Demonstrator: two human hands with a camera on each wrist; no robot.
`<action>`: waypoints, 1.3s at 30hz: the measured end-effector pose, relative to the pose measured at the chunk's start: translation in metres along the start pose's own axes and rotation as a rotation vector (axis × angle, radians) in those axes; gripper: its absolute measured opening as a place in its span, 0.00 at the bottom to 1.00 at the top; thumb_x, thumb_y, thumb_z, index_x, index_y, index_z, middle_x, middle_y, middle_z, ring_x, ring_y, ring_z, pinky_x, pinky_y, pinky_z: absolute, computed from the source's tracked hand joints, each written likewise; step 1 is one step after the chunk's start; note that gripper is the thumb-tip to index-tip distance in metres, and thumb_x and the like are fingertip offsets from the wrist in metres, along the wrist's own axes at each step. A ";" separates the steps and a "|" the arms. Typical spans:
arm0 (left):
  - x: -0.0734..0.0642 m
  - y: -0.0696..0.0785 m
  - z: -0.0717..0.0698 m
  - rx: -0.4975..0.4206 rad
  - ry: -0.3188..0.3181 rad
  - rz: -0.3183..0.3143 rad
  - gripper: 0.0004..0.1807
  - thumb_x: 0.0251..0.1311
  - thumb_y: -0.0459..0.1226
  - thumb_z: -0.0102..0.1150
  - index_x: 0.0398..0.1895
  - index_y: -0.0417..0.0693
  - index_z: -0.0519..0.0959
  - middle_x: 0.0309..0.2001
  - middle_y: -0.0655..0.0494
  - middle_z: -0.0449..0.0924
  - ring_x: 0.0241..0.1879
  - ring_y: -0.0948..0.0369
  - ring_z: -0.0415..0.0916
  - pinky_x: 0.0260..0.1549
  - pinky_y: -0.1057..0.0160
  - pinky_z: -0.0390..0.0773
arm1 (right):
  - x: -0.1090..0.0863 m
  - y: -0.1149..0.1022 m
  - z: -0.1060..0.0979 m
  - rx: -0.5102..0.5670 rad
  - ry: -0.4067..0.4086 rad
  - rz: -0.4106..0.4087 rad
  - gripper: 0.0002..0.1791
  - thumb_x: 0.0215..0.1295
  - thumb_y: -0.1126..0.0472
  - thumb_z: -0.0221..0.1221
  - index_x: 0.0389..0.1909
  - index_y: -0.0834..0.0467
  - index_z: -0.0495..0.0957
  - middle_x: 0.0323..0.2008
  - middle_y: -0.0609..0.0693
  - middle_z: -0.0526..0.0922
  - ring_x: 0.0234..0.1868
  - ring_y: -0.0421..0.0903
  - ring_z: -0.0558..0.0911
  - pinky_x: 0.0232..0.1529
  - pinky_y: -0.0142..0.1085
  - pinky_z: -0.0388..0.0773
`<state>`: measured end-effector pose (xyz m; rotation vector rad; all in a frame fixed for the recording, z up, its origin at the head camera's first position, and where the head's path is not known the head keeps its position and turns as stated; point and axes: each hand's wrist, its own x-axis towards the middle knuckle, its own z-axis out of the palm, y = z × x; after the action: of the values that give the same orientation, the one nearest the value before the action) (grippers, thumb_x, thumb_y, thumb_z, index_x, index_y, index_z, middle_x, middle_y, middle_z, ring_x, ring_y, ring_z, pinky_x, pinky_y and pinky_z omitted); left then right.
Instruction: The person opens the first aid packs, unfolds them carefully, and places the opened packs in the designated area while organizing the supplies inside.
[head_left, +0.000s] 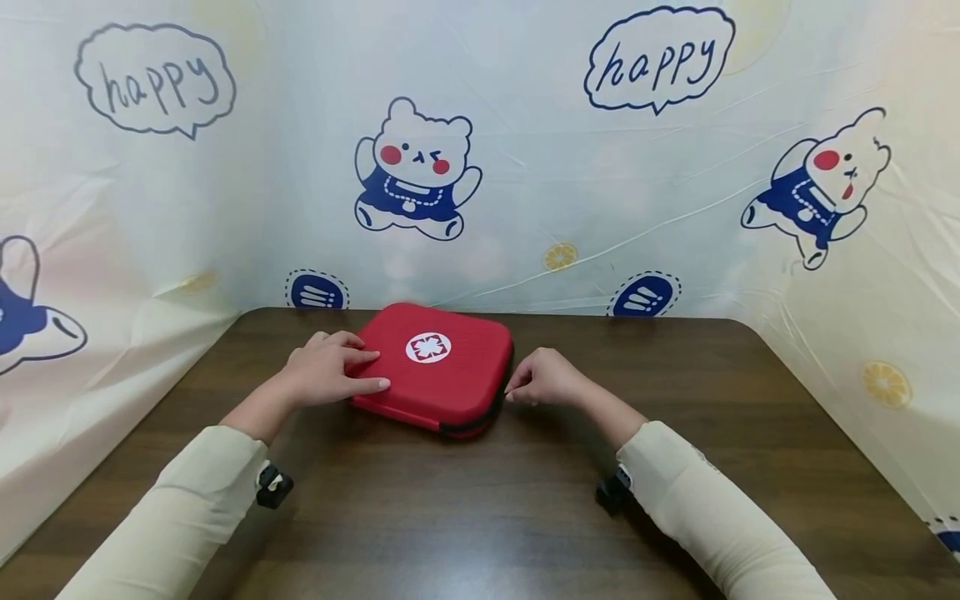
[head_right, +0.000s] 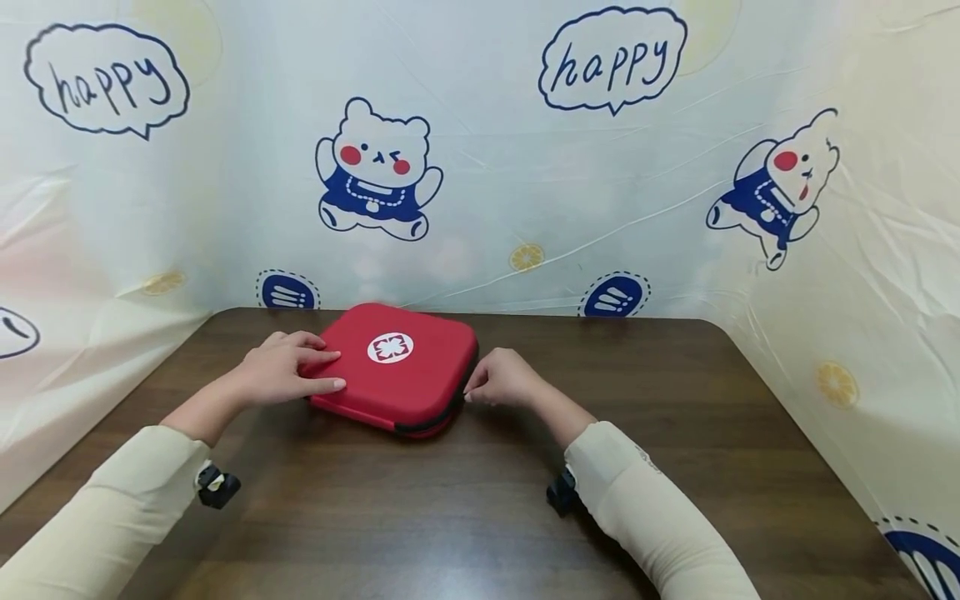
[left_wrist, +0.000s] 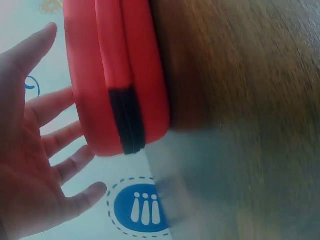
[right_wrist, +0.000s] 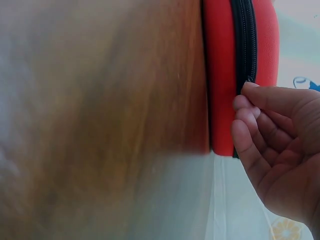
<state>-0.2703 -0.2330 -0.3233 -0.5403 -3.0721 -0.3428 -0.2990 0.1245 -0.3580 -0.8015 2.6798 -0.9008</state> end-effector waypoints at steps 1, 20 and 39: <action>0.001 0.001 0.001 0.014 0.004 -0.001 0.47 0.46 0.65 0.65 0.66 0.46 0.72 0.63 0.40 0.68 0.58 0.43 0.63 0.46 0.42 0.77 | -0.001 -0.002 0.001 0.002 -0.003 -0.004 0.02 0.58 0.63 0.69 0.27 0.54 0.88 0.20 0.42 0.81 0.19 0.39 0.76 0.24 0.33 0.78; -0.004 0.060 0.018 -0.057 -0.024 0.058 0.51 0.41 0.65 0.68 0.66 0.44 0.72 0.65 0.39 0.68 0.65 0.30 0.55 0.50 0.23 0.63 | -0.012 -0.044 0.032 -0.147 0.044 -0.127 0.04 0.56 0.61 0.70 0.24 0.50 0.87 0.19 0.35 0.81 0.22 0.35 0.76 0.27 0.30 0.75; 0.002 0.056 0.021 -0.108 -0.028 0.082 0.51 0.37 0.64 0.72 0.64 0.47 0.74 0.65 0.44 0.68 0.68 0.39 0.54 0.54 0.20 0.52 | -0.016 -0.012 0.007 -0.208 0.162 -0.086 0.04 0.55 0.62 0.70 0.23 0.53 0.87 0.20 0.39 0.82 0.24 0.36 0.75 0.28 0.31 0.75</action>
<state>-0.2524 -0.1768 -0.3318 -0.6781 -3.0606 -0.5065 -0.2780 0.1213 -0.3560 -0.9312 2.9375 -0.7419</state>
